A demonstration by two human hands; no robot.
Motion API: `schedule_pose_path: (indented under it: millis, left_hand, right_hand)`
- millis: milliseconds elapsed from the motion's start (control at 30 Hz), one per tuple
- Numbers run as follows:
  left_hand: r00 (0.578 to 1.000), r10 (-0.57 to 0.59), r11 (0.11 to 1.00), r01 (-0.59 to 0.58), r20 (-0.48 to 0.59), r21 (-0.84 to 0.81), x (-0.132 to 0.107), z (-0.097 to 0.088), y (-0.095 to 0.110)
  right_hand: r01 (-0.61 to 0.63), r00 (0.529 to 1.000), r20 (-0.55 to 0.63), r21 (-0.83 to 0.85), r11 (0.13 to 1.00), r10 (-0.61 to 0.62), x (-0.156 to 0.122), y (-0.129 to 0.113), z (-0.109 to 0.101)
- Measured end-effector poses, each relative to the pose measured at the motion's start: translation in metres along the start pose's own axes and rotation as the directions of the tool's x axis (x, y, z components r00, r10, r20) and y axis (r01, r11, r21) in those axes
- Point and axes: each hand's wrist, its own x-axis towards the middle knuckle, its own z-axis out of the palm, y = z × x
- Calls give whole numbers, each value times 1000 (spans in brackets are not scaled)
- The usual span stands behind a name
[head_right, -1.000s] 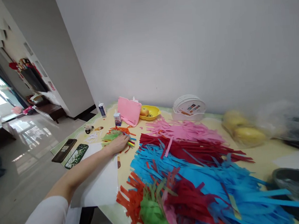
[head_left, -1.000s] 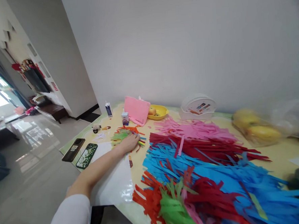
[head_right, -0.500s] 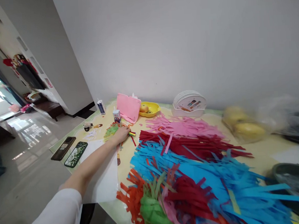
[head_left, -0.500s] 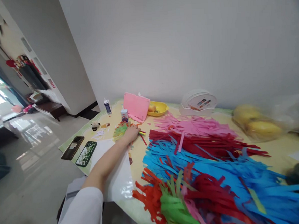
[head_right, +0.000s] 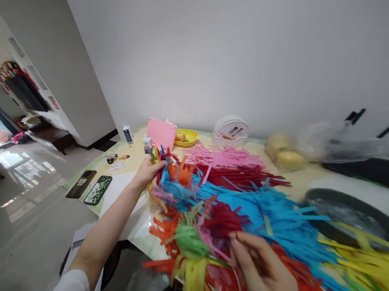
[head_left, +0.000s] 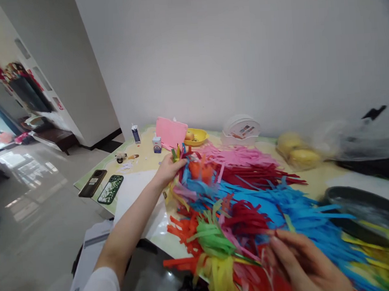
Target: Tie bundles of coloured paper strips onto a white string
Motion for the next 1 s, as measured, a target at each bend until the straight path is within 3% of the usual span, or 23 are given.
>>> schedule_pose_path:
  millis: [67,133,300,533,733,833,900,1000]
  left_hand:
    - [994,-12,958,42,105,-284,-28,16,16]
    - [982,-35,878,118,184,-464,-52,31,29]
    - [970,-93,841,197,224,-504,-83,57,46]
    - [976,-99,909,168,193,-383,-88,68,54]
    - [967,-68,854,183,245,-488,-81,73,47]
    - [977,-96,812,189,192,-553,-75,74,40]
    - [980,-149,807,196,128,-557,-71,72,37]
    - [985,-145,851,174,97,-495,-69,69,37]
  right_hand:
    - [118,993,-5,-88,989,-119,19,-21,5]
    - [226,974,35,-119,967,-223,38,-42,13]
    - [313,925,262,-116,943,-275,71,-68,35]
    - [258,918,352,-189,947,-180,79,-53,33]
    - [200,927,337,-76,977,-163,84,-51,26]
    - [121,935,337,-9,993,-110,91,-51,20]
    - [85,946,314,2,996,-82,97,-49,17]
    - [172,967,207,-98,980,-149,102,-46,14]
